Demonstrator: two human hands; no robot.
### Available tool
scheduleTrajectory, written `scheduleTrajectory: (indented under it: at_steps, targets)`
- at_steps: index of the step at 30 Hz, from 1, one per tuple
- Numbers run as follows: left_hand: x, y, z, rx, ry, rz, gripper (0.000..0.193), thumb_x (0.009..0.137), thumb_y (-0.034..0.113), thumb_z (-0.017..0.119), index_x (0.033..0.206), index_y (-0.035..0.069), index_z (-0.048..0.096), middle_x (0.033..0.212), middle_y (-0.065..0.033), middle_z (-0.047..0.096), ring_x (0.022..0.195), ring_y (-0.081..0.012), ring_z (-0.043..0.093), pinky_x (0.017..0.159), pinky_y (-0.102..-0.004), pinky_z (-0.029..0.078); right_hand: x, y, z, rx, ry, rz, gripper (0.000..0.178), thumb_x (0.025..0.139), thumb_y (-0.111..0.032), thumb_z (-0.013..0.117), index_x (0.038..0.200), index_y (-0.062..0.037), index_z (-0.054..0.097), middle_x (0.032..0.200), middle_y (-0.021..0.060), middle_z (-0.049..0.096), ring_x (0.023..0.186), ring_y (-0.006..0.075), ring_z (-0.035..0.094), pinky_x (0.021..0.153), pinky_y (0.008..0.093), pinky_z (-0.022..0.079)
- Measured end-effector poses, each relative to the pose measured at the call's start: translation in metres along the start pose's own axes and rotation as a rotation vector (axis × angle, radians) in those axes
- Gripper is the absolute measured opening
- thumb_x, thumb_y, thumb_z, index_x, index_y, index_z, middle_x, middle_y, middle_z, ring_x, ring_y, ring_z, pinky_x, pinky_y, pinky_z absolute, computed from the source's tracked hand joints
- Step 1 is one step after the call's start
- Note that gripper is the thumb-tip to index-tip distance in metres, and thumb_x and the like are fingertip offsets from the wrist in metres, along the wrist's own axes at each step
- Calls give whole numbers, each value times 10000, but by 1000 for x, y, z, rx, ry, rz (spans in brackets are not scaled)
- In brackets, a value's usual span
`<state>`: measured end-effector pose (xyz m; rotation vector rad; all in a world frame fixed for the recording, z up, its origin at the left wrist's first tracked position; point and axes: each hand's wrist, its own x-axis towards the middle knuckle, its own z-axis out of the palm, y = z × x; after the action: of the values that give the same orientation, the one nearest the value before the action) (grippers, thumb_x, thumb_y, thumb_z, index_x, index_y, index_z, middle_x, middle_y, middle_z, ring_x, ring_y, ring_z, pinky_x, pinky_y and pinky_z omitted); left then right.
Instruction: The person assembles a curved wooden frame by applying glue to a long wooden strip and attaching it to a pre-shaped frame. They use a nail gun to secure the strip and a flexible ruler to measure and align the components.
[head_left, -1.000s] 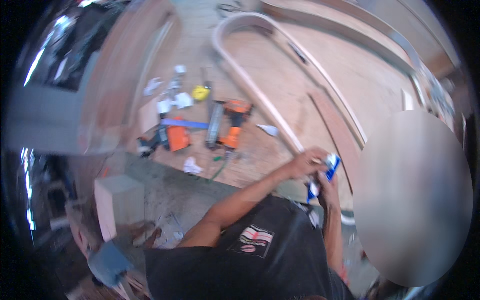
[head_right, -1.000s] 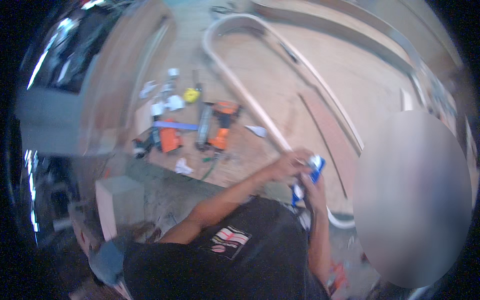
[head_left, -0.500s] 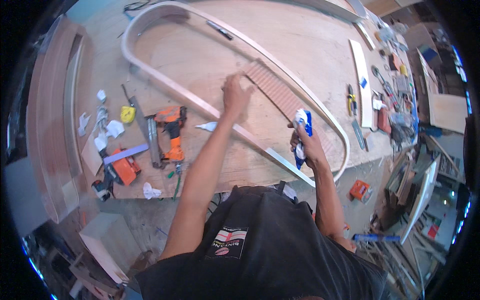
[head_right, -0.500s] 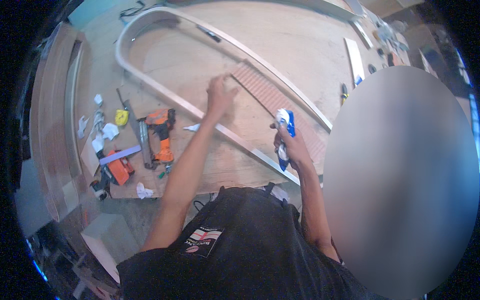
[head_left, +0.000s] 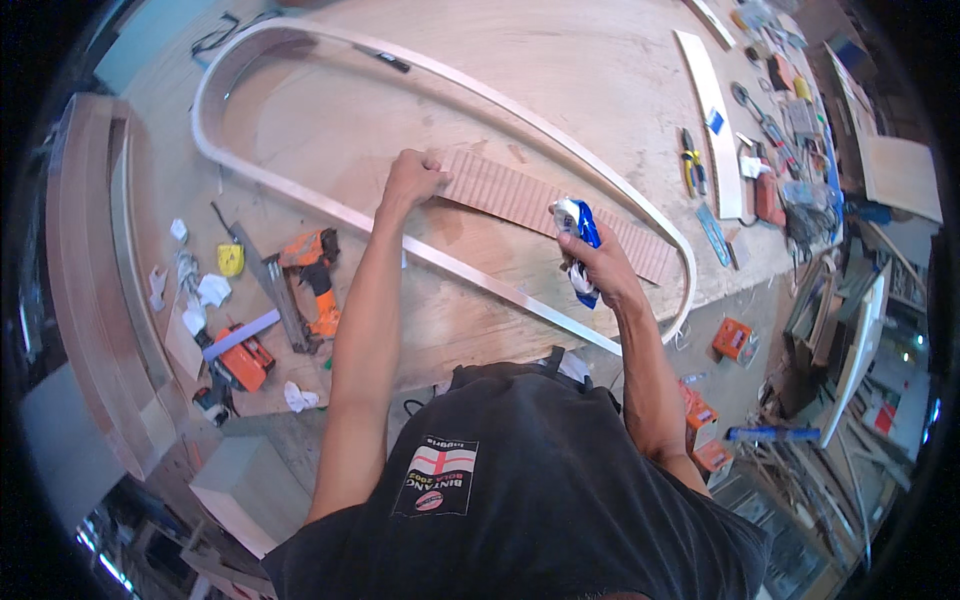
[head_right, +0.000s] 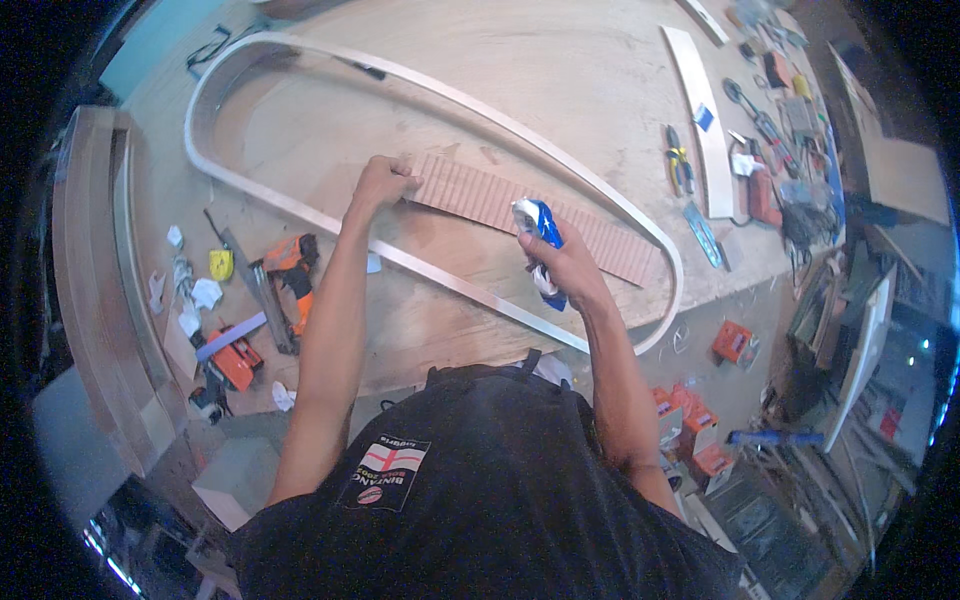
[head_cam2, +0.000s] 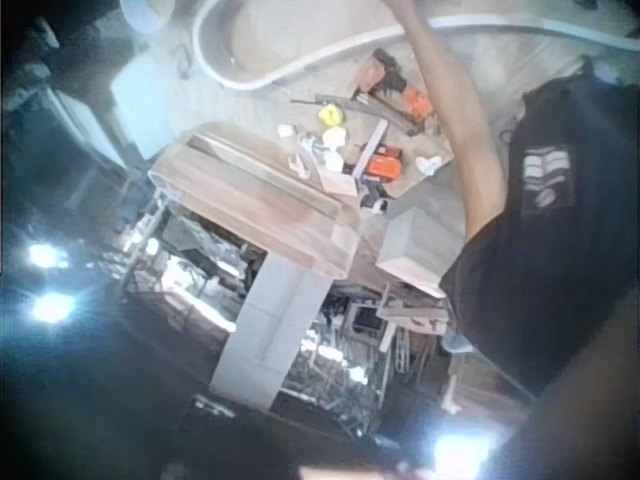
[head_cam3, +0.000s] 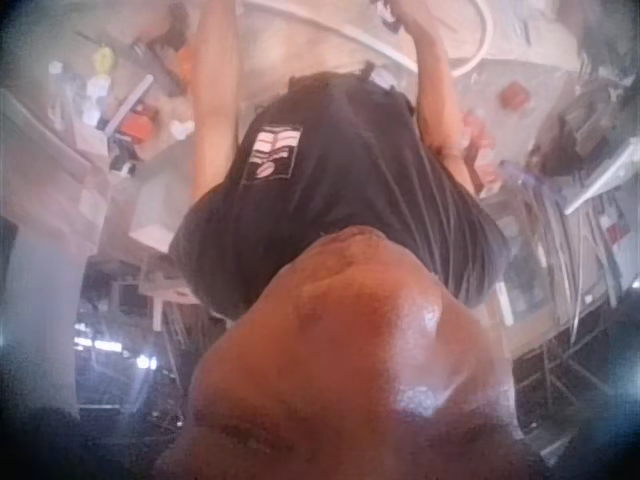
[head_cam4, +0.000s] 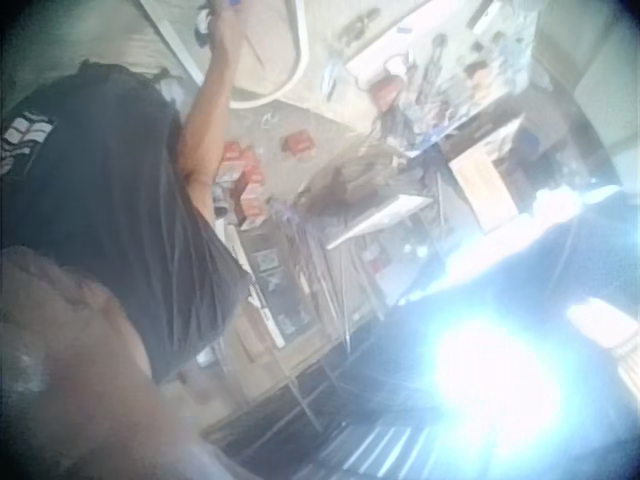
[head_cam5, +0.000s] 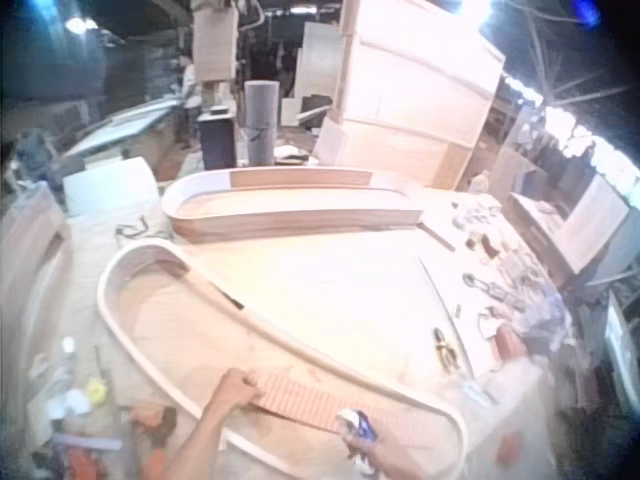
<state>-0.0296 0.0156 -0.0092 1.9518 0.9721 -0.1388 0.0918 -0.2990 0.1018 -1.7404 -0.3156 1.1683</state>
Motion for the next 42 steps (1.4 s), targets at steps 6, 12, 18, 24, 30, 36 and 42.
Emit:
scheduleTrajectory:
  at_steps: [6, 12, 18, 24, 30, 36, 42]
  targets:
    - [-5, -24, -6, -262, -87, -84, 266, 756, 111, 842, 964, -41, 780, 857, -162, 764, 811, -193, 728, 754, -345, 551, 56, -17, 50, -898, 124, -247, 548, 970, -549, 591, 1235, -77, 676, 1049, 254, 718, 1015, 401, 704, 802, 500, 540]
    - [-11, -22, -4, -169, -32, -47, 229, 677, 80, 854, 881, 6, 781, 936, -209, 763, 911, -283, 749, 817, -357, 579, 94, -42, 92, -1226, 146, -243, 417, 989, -490, 585, 1139, -125, 721, 893, 215, 735, 881, 425, 708, 739, 524, 544]
    - [-15, -8, -3, -174, -25, -145, 298, 678, 110, 855, 926, -21, 756, 1016, -235, 753, 996, -333, 740, 887, -395, 578, 115, -50, 118, -1409, 190, -350, 351, 964, -432, 617, 1014, -106, 739, 878, 231, 729, 851, 419, 716, 721, 522, 553]
    - [-8, -18, 3, -140, 42, -166, 160, 713, 115, 788, 858, 46, 797, 944, -217, 760, 924, -310, 751, 845, -383, 577, 120, -44, 113, -1516, 144, -365, 276, 921, -354, 653, 954, -90, 730, 869, 230, 729, 840, 422, 719, 721, 513, 560]
    - [-4, -21, 6, -100, 67, -141, 293, 666, 168, 869, 891, 0, 789, 930, -223, 759, 913, -316, 752, 825, -390, 577, 96, -20, 63, -1573, 181, -249, 233, 914, -317, 644, 919, -100, 728, 851, 212, 731, 829, 406, 723, 714, 511, 561]
    - [4, -27, 4, -99, 32, -141, 290, 699, 154, 861, 913, -25, 784, 913, -186, 772, 829, -253, 752, 767, -379, 579, 50, 0, -3, -1600, 246, -169, 211, 896, -266, 627, 886, -87, 739, 846, 218, 732, 810, 396, 736, 700, 510, 570]
    - [7, -38, 6, -210, -44, -100, 284, 693, 126, 852, 903, -51, 780, 834, -149, 766, 754, -208, 737, 697, -347, 578, 10, 41, -90, -1622, 355, -20, 236, 917, -281, 587, 871, -107, 739, 843, 200, 734, 806, 400, 730, 700, 514, 568]
